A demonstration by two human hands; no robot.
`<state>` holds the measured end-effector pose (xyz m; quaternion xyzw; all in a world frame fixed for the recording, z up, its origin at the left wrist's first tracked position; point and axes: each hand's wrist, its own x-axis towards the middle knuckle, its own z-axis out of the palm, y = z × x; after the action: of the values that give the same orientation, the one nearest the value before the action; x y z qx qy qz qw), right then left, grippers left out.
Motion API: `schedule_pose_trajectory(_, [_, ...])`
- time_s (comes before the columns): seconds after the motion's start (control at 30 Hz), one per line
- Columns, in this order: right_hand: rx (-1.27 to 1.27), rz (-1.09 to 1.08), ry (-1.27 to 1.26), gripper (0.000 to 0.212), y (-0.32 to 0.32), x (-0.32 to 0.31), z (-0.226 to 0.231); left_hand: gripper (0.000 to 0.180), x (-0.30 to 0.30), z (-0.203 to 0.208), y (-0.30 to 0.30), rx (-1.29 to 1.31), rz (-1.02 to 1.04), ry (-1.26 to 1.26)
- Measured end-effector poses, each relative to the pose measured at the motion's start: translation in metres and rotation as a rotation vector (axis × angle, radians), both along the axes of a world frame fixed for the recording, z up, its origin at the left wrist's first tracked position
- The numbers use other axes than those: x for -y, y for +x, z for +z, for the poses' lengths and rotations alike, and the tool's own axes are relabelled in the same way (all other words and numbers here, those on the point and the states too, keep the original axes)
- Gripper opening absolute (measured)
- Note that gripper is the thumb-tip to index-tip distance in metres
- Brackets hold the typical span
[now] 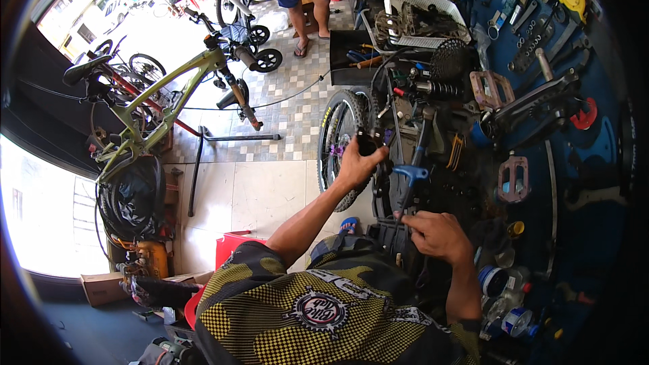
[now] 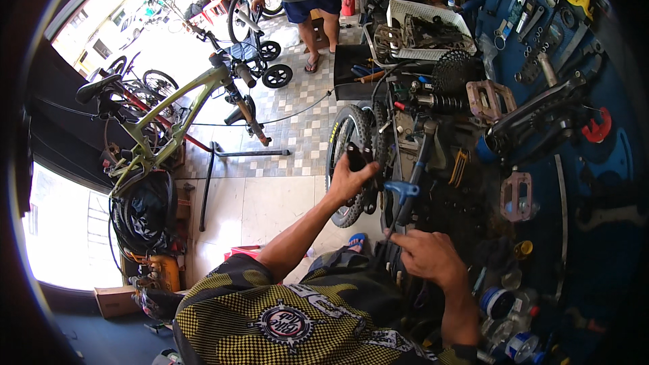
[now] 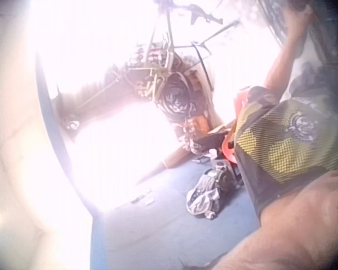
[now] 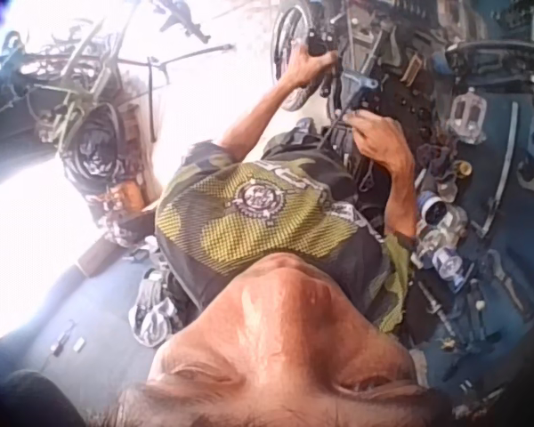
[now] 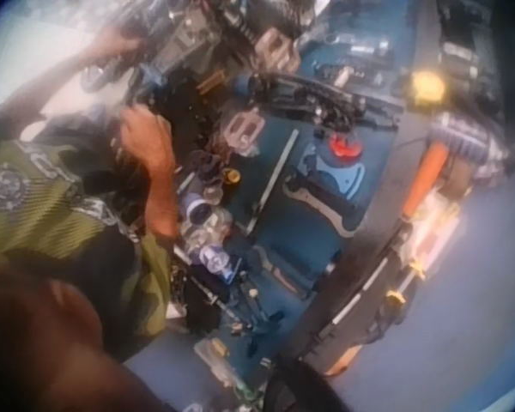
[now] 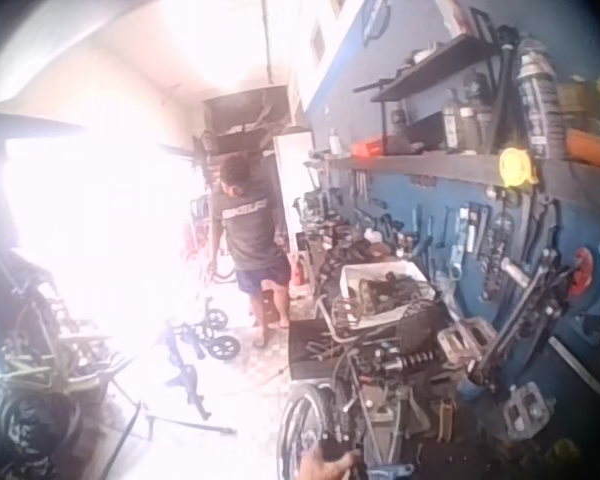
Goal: The person assembles a bicycle crankset by inserting a bolt into the crank arm and tightening it with a screwdriver. They then insert a second bolt and tighten it, repeating the process for the other crank arm.
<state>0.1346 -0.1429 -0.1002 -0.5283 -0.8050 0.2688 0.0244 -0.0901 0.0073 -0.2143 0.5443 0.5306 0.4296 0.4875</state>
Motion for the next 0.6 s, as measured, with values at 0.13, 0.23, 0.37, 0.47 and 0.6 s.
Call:
schedule_pose_trajectory(0.13, [-0.052,0.049,0.045,0.027,-0.009,-0.010,0.031,0.059,0.011,0.000,0.009,-0.055,-0.187,0.055])
schedule_pose_trajectory(0.23, [-0.087,0.127,0.339,0.014,-0.014,-0.013,0.039,0.070,0.011,0.011,0.005,-0.127,-0.185,0.016])
schedule_pose_trajectory(0.37, [-0.199,0.163,0.619,0.031,-0.006,-0.030,0.012,0.063,0.009,0.014,0.002,0.033,-0.132,-0.019])
schedule_pose_trajectory(0.47, [-0.400,-0.006,0.632,0.036,0.003,-0.043,0.002,0.051,0.013,0.033,0.001,0.164,-0.103,-0.101])
schedule_pose_trajectory(0.6, [-0.239,0.066,0.857,0.035,0.011,-0.052,0.016,0.044,0.013,0.042,0.000,0.201,-0.101,-0.071])
